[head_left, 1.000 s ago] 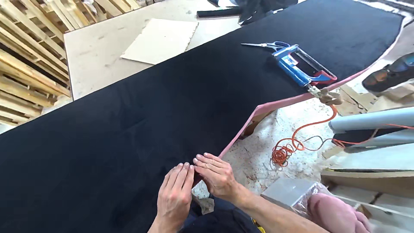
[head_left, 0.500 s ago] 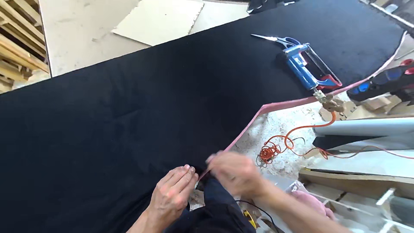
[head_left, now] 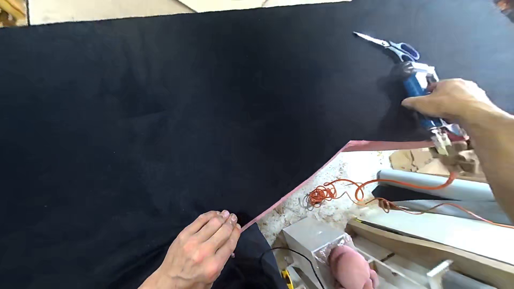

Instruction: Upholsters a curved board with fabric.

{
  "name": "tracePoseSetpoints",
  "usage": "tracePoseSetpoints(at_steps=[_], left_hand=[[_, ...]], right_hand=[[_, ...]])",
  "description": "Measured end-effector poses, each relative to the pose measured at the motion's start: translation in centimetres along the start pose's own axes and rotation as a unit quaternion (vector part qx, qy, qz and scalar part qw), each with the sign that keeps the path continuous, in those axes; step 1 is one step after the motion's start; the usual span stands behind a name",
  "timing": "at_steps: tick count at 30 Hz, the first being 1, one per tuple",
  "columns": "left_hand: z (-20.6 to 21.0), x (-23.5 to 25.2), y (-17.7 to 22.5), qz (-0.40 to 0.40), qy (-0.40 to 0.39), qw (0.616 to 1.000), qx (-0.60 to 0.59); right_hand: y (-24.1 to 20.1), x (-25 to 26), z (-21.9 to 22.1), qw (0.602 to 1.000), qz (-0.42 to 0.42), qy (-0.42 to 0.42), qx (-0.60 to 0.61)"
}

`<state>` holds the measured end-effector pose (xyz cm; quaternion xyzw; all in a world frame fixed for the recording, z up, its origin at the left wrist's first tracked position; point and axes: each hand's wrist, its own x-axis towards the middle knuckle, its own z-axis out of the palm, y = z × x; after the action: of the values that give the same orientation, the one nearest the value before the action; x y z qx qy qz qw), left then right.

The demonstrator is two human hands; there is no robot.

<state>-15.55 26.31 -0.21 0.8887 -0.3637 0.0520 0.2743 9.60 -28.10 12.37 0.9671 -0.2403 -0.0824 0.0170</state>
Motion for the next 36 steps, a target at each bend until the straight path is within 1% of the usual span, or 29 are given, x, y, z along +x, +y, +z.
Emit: tracePoseSetpoints(at_steps=[1,2,3,4,6,7,8,9,11,14,19,24,25,27,28,29,30,32,34,36], left_hand=[[0.0,0.1,0.1,-0.002,-0.002,1.0,-0.001],[0.1,0.1,0.2,-0.004,-0.002,1.0,0.0],[0.2,0.1,0.3,-0.009,0.0,1.0,0.0],[0.5,0.0,0.5,-0.012,0.001,1.0,0.0],[0.7,0.0,0.7,-0.017,0.0,1.0,-0.013],[0.7,0.0,0.8,-0.02,0.0,1.0,-0.019],[0.6,0.0,0.9,-0.02,0.0,1.0,-0.021],[0.6,0.0,0.9,-0.018,0.0,1.0,-0.019],[0.6,0.0,1.0,-0.016,0.0,1.0,-0.013],[0.7,-0.1,1.0,-0.011,0.006,1.0,0.001],[0.7,-0.5,1.4,-0.016,0.014,1.0,0.015],[0.7,-0.7,2.3,-0.034,0.02,0.998,0.046],[0.6,-0.8,2.4,-0.037,0.017,0.998,0.045],[-0.6,-1.6,2.6,-0.048,0.0,0.999,0.004],[-2.0,-2.3,2.5,-0.063,-0.007,0.997,-0.032],[-3.9,-3.4,2.3,-0.082,0.003,0.995,-0.047],[-6.0,-4.7,2.1,-0.1,0.016,0.994,-0.043],[-10.1,-7.3,1.7,-0.122,0.008,0.993,0.006],[-11.8,-8.3,1.0,-0.132,-0.04,0.988,0.067],[-11.9,-8.2,0.6,-0.14,-0.065,0.984,0.09]], right_hand=[[-0.4,-2.4,-0.9,1.0,0.016,0.001,0.005],[-0.9,-6.1,-1.6,0.999,0.032,0.002,0.037],[-1.2,-10.8,-1.9,0.995,0.04,-0.008,0.094],[-1.0,-16.1,-1.6,0.986,0.033,-0.035,0.158],[-0.9,-26.9,0.6,0.957,-0.018,-0.086,0.275],[-1.6,-31.4,2.0,0.941,-0.054,-0.116,0.313],[-2.5,-34.7,3.3,0.928,-0.086,-0.139,0.335],[-3.9,-37.1,4.2,0.923,-0.115,-0.152,0.333],[-6.3,-39.4,4.7,0.925,-0.146,-0.173,0.305],[-8.0,-40.4,5.2,0.933,-0.184,-0.16,0.265],[-9.0,-41.7,5.7,0.947,-0.167,-0.156,0.225],[-10.7,-44.3,6.6,0.941,-0.227,-0.142,0.208],[-10.8,-44.7,6.7,0.941,-0.218,-0.14,0.216],[-9.9,-44.8,6.3,0.944,-0.152,-0.133,0.259],[-9.2,-43.9,5.5,0.948,-0.122,-0.115,0.272],[-8.3,-42.2,4.5,0.956,-0.113,-0.089,0.256],[-7.5,-39.9,3.2,0.969,-0.121,-0.06,0.207],[-7.4,-34.4,0.8,0.985,-0.143,0.017,0.097],[-8.9,-27.9,-0.3,0.984,-0.161,0.053,0.06],[-10.9,-21.3,0.3,0.978,-0.187,0.081,0.043]])
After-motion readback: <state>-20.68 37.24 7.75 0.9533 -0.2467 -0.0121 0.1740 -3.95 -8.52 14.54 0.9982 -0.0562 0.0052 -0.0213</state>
